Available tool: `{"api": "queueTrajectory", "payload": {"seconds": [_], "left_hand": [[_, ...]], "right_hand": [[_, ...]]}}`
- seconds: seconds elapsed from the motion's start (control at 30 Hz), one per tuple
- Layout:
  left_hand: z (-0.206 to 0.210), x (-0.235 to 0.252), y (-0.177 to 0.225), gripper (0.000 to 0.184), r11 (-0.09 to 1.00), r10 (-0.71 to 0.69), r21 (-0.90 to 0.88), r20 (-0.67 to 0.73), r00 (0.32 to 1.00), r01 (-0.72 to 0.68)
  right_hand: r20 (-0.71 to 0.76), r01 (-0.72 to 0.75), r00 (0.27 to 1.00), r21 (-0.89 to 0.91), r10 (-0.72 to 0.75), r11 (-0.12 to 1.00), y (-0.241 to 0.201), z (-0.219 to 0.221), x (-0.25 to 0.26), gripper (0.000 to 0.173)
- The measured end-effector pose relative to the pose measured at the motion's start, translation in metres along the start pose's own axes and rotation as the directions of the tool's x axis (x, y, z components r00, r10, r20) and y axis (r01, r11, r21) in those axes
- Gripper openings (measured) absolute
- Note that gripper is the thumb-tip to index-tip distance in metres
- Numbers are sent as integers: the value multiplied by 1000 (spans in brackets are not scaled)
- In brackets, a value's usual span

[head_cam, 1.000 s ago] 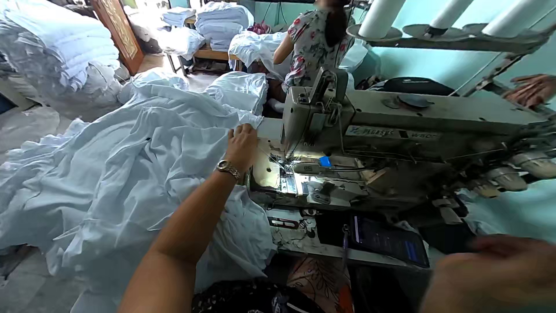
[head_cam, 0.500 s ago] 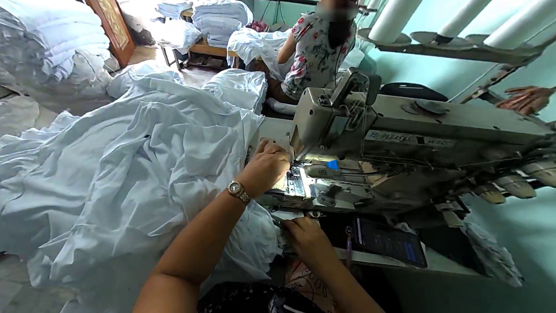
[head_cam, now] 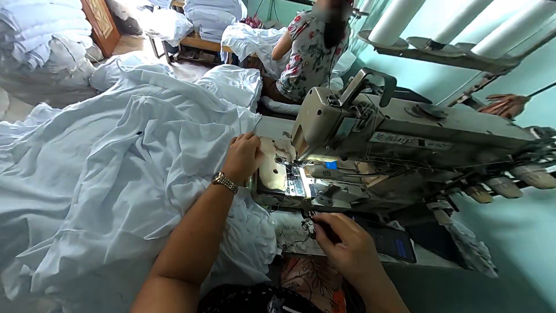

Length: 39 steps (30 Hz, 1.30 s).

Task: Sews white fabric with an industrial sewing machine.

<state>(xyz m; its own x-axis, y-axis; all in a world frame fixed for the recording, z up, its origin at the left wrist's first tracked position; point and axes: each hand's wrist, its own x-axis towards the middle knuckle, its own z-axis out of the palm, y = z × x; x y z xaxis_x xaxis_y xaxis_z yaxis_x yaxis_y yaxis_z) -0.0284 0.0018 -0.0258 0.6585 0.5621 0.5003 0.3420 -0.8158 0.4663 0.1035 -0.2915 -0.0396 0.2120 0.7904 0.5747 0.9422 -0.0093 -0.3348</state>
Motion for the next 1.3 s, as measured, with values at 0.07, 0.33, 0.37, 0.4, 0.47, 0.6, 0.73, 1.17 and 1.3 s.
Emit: {"api": "queueTrajectory", "payload": {"seconds": [0.07, 0.33, 0.37, 0.4, 0.47, 0.6, 0.73, 1.17, 1.3], "left_hand": [[-3, -2, -4, 10, 990, -94, -105, -39, 995, 89], [-7, -9, -15, 16, 498, -461, -787, 115, 880, 364], [-6, -7, -15, 14, 419, -468, -834, 140, 873, 359], [-6, -7, -16, 13, 360, -475, -863, 158, 866, 354], [-6, -5, -16, 12, 288, -483, -896, 168, 860, 337], [-9, -6, -17, 12, 253, -524, -898, 185, 831, 359], [-9, -6, -20, 9, 241, -617, -874, 198, 762, 422], [-8, -8, -26, 17, 405, -635, -788, 123, 763, 464], [-8, -10, -27, 18, 430, -621, -763, 139, 772, 483]], "right_hand": [[-22, 8, 1000, -48, -9, 999, -5, 5, 15, 23], [-1, -23, 1000, -187, 24, 982, -13, 21, 47, 22], [-3, -30, 1000, -199, 30, 980, -13, 23, 49, 22], [-4, -38, 999, -209, 38, 977, -14, 25, 52, 21], [-11, -51, 999, -231, 50, 972, -15, 28, 57, 20], [7, -43, 999, -261, 46, 964, -17, 33, 63, 19], [17, -18, 1000, -267, 23, 964, -15, 35, 63, 20], [20, -20, 999, -261, 26, 965, -19, 34, 64, 18], [12, -25, 1000, -225, 29, 974, -19, 38, 67, 17]]}}
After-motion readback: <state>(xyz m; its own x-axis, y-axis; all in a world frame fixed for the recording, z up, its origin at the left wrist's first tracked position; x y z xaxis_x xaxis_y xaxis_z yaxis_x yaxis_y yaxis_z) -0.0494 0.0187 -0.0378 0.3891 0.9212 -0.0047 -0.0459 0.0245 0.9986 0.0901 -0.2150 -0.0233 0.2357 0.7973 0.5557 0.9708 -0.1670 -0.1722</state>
